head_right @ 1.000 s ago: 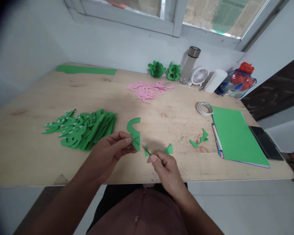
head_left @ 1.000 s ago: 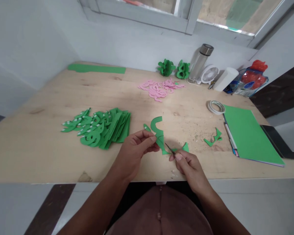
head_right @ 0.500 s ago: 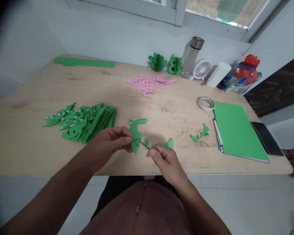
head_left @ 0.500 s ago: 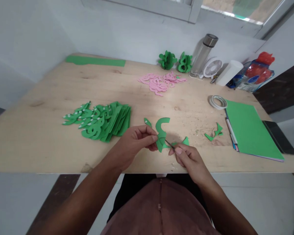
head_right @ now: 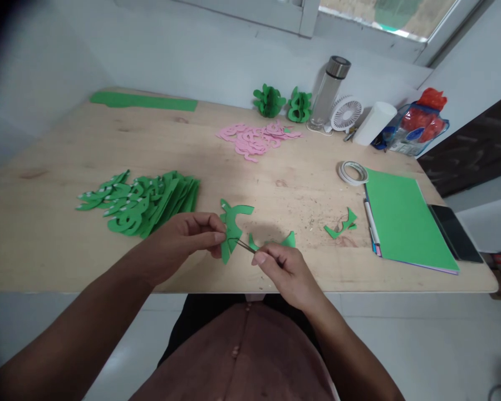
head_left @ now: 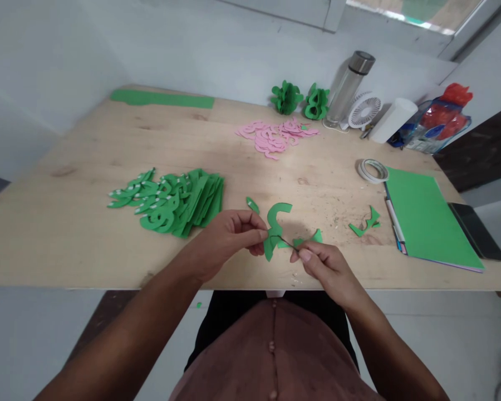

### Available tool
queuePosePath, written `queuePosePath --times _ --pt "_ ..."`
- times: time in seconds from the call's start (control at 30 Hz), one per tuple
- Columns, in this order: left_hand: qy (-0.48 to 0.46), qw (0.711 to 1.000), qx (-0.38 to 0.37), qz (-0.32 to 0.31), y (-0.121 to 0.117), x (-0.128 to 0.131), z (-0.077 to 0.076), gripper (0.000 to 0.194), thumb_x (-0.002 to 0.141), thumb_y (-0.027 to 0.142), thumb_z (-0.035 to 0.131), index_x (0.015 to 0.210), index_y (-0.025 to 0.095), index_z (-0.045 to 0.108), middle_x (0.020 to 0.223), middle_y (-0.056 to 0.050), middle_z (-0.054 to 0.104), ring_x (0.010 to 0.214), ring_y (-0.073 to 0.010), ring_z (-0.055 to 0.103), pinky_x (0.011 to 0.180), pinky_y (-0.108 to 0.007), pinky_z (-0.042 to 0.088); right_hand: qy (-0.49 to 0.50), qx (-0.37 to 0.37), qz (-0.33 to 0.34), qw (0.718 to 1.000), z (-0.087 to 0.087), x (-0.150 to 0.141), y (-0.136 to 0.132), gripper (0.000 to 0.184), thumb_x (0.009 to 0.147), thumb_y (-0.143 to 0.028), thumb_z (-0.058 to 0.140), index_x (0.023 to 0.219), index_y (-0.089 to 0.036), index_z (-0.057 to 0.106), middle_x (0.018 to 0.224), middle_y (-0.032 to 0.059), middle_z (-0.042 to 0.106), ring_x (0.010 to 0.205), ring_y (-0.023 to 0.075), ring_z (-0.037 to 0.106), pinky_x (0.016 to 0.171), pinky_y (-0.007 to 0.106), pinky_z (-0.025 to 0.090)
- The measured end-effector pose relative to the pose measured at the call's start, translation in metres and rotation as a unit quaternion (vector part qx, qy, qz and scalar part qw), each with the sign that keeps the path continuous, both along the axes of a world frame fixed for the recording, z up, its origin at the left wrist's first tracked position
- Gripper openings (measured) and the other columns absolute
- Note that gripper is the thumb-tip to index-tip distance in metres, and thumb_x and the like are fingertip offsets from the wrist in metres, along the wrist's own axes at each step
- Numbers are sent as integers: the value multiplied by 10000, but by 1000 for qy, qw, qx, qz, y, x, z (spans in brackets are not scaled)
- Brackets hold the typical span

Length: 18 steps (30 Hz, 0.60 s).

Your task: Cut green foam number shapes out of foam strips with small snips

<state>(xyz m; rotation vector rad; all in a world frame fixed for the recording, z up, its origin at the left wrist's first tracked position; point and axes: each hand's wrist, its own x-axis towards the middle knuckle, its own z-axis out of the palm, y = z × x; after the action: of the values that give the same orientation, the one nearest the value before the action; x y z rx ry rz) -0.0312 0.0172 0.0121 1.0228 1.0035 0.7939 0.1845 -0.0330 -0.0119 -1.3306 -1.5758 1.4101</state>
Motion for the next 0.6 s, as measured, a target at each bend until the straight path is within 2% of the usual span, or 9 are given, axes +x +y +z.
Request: queuePosePath --times 0.17,0.37,0.6 --pt "21 999 -3 -38 2 -3 2 98 693 236 722 657 178 651 549 35 632 539 -106 564 582 -240 458 -14 14 21 1000 1 -1 2 485 936 -594 505 728 -172 627 591 -61 318 511 106 251 479 263 192" --pt "21 999 -4 -47 3 -3 1 92 700 234 705 665 175 645 544 46 634 537 -95 557 586 -236 446 -15 17 23 999 0 0 1 448 950 -553 510 734 -175 620 593 -63 307 507 105 243 474 264 182" --pt "20 998 -11 -54 3 -3 1 93 706 224 712 667 170 647 545 46 632 538 -92 559 585 -232 438 64 8 -28 998 -5 3 -3 445 939 -564 536 804 -164 676 541 -75 300 484 104 227 473 270 174"
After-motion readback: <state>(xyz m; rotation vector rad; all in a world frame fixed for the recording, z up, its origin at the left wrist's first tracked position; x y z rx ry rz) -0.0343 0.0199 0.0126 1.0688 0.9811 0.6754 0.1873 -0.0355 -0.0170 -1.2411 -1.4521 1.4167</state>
